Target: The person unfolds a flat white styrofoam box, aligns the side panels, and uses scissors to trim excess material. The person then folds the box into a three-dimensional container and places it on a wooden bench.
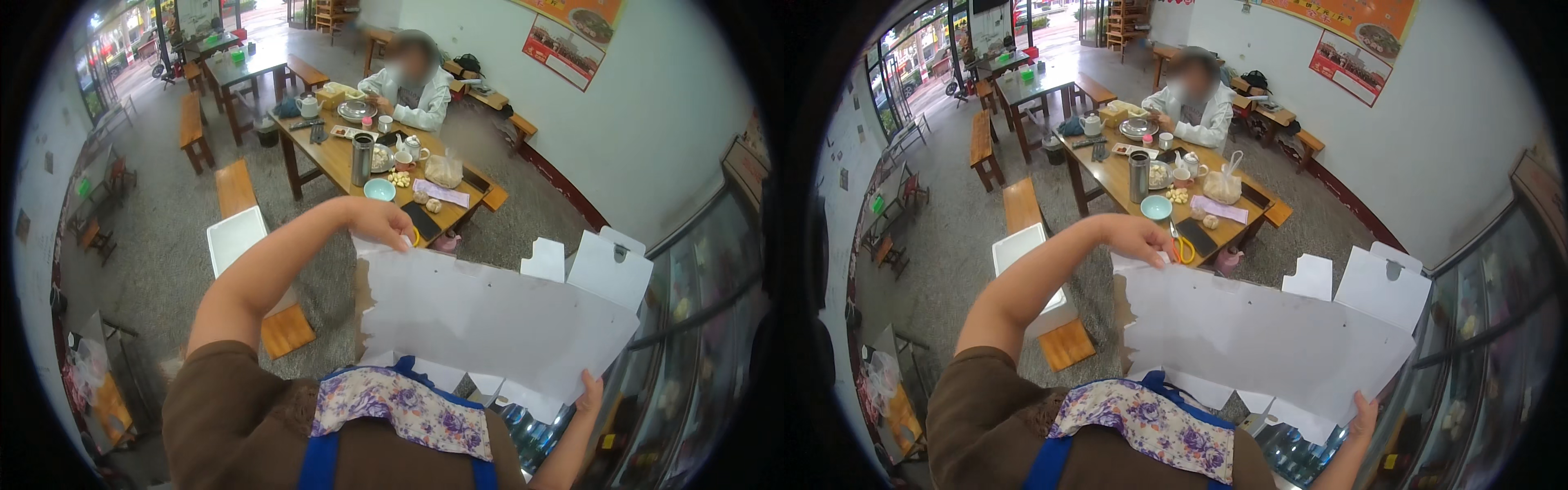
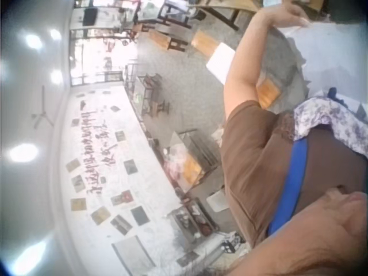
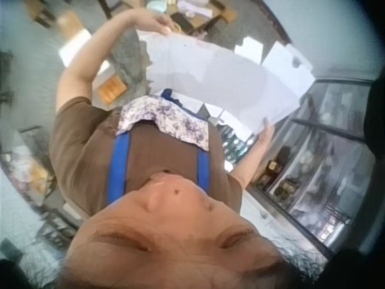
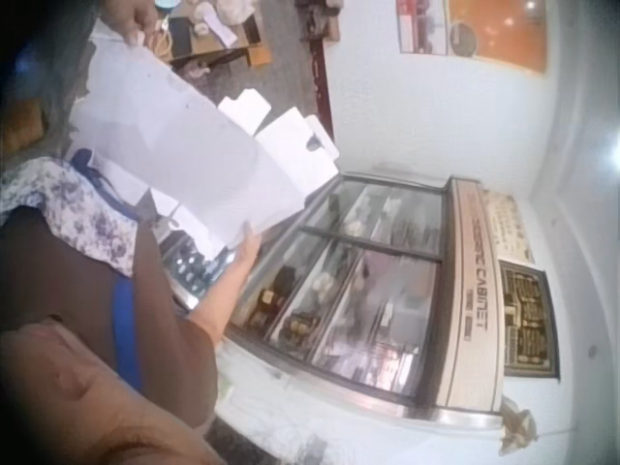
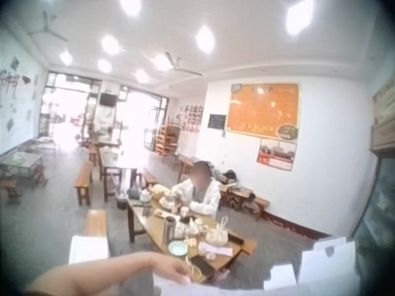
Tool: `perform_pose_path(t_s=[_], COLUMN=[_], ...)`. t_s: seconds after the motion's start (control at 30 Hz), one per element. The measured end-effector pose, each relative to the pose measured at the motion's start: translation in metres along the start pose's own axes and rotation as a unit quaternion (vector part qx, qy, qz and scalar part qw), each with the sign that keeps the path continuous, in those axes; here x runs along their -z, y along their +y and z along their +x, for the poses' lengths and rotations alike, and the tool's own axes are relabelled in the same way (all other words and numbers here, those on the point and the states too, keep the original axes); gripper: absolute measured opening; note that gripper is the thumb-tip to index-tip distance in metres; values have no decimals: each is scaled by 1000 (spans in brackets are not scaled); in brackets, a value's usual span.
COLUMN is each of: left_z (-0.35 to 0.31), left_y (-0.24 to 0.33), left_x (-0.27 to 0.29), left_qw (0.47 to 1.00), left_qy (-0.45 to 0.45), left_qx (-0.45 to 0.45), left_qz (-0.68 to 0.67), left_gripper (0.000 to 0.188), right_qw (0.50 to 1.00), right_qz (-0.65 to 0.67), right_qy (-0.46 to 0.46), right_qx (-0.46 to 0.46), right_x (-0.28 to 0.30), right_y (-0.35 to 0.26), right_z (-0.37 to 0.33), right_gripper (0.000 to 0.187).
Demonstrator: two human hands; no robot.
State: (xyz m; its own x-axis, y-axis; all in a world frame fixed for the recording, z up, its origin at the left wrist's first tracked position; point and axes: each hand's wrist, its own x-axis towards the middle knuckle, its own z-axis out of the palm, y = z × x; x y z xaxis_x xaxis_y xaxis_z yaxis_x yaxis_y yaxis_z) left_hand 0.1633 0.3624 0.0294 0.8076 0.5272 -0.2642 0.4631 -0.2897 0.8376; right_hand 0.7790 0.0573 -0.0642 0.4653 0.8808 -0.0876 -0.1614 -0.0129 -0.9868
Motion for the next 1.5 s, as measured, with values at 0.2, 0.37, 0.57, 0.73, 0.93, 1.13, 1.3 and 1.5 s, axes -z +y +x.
perform_pose_path(t_s=[0.2,0.37,0.57,0.73,0.93,1.13,1.3,1.5], left_z=[6,-4,-33,-44,-42,-47,-62,-147], left_y=[15,-18,-30,-1,16,64,76,85], left_x=[-21,-46,-88,-150,-200,-232,-223,-218], left_qw=[967,965,984,966,935,841,823,809], left_qy=[74,62,91,76,135,185,192,278], left_qx=[31,-70,108,241,325,509,534,509], left_qz=[243,245,109,50,49,-6,-21,-95], left_gripper=[48,25,23,21,22,23,24,22], right_qw=[982,902,893,825,751,802,783,648], right_qz=[-148,-320,-322,-372,-526,-395,-484,-447], right_qy=[-33,-118,-219,-213,-367,-355,-357,-566], right_qx=[-113,-264,-227,-368,-159,-274,-162,-244], right_x=[-3,-43,-66,-121,-132,-294,-328,-332], right_y=[83,199,313,339,419,290,272,294], right_z=[36,70,138,198,312,356,363,305], right_gripper=[47,47,20,23,21,35,37,48])
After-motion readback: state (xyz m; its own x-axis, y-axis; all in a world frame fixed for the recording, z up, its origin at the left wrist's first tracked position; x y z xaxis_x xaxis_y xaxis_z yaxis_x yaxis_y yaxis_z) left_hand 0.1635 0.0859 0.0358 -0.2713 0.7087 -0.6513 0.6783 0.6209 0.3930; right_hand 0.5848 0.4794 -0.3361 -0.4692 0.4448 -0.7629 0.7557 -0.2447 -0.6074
